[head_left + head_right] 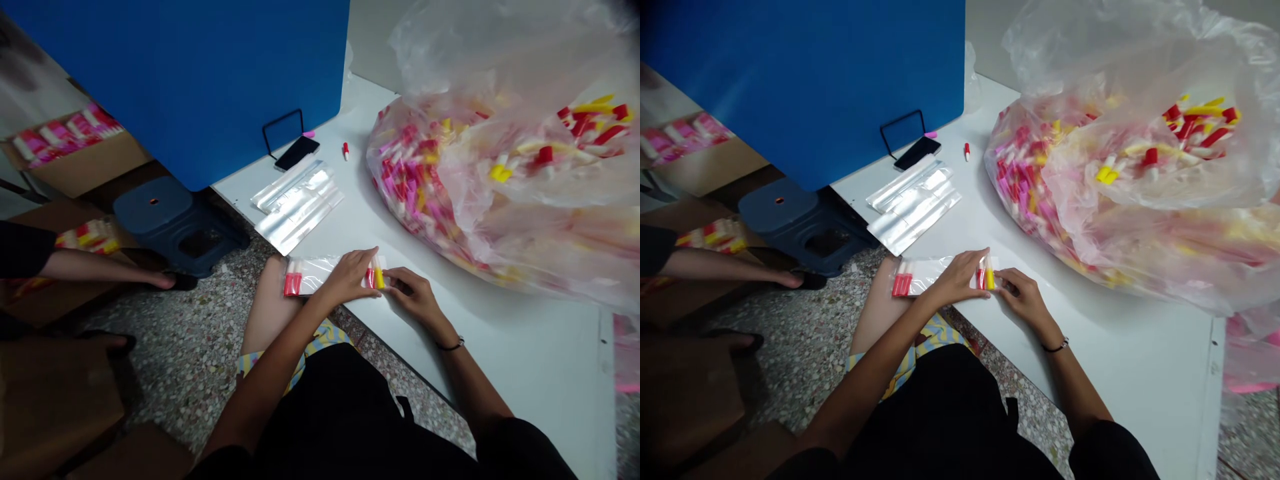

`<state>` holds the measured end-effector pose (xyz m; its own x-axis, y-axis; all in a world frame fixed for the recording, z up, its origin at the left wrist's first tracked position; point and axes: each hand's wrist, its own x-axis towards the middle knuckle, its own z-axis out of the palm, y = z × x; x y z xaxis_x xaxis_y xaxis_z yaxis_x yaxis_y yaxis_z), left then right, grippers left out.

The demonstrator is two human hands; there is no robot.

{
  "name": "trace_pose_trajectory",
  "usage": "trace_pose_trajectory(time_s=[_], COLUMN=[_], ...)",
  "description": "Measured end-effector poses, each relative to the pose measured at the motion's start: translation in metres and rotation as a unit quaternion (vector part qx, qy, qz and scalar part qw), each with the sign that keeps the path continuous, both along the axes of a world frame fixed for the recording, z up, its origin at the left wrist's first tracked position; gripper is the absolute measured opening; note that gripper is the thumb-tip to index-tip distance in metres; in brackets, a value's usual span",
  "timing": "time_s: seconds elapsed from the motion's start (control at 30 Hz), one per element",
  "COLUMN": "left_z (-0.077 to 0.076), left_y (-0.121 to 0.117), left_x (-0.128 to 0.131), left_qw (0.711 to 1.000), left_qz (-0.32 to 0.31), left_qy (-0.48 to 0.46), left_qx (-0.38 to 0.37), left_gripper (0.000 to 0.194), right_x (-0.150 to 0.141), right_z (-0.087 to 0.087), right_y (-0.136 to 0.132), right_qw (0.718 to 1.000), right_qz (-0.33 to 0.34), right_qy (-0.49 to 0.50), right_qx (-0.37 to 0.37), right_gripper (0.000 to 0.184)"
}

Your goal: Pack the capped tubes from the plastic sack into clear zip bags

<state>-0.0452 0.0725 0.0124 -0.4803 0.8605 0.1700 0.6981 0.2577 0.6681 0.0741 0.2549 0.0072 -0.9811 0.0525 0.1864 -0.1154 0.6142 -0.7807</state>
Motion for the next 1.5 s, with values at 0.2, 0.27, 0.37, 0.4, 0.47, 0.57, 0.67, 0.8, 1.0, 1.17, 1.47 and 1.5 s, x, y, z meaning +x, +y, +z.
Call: trace_pose_trajectory(time_s=[0.2,0.27,0.37,0.4,0.47,0.57,0.67,0.8,1.0,1.17,1.47,1.5], left_z=[0.002,0.002,0.0,-0.001,-0.001,-0.001,-0.001,-0.002,-0.004,-0.003,-0.004,-0.004], left_y=[-0.002,-0.002,-0.002,-0.001,-0.001,-0.001,-0.001,-0.001,-0.001,-0.001,-0.002,-0.002], left_x=[-0.002,-0.002,-0.001,-0.001,0.0,0.0,0.0,0.0,0.0,0.001,0.002,0.002], left_qw=[1.0,1.0,1.0,1.0,1.0,1.0,1.0,1.0,1.0,1.0,1.0,0.999], left_qz=[-0.002,-0.005,-0.003,-0.002,-0.001,0.0,0.0,0.002,0.004,0.002,0.007,0.007], left_qy=[0.002,0.011,0.021,0.022,0.02,0.017,0.021,0.028,0.026,0.03,0.03,0.031], left_qx=[0.006,0.006,0.005,0.005,0.007,0.007,0.005,0.012,0.005,0.003,-0.005,-0.005], left_gripper=[0.088,0.085,0.084,0.084,0.086,0.086,0.084,0.083,0.083,0.084,0.084,0.084], right_x=[0.004,0.004,0.004,0.003,0.004,0.004,0.004,0.002,0.002,0.004,0.003,0.003], right_z=[0.0,-0.001,-0.002,-0.002,-0.002,-0.001,0.0,0.001,-0.001,-0.002,0.0,0.0], right_y=[0.004,0.004,0.002,0.002,0.001,-0.001,-0.003,-0.003,-0.002,-0.004,-0.006,-0.006], right_qw=[0.998,0.998,0.998,0.998,0.998,0.998,0.998,0.998,0.998,0.998,0.998,0.998], right_qz=[-0.046,-0.057,-0.059,-0.06,-0.061,-0.065,-0.065,-0.048,-0.05,-0.048,-0.055,-0.054], right_qy=[-0.013,-0.013,-0.014,-0.013,-0.012,-0.011,-0.003,0.007,0.015,0.028,0.028,0.028], right_qx=[-0.029,-0.032,-0.024,-0.022,-0.019,-0.017,-0.016,-0.028,-0.036,-0.019,-0.014,-0.014], right_gripper=[0.029,0.029,0.03,0.03,0.03,0.03,0.025,0.02,0.018,0.015,0.017,0.017])
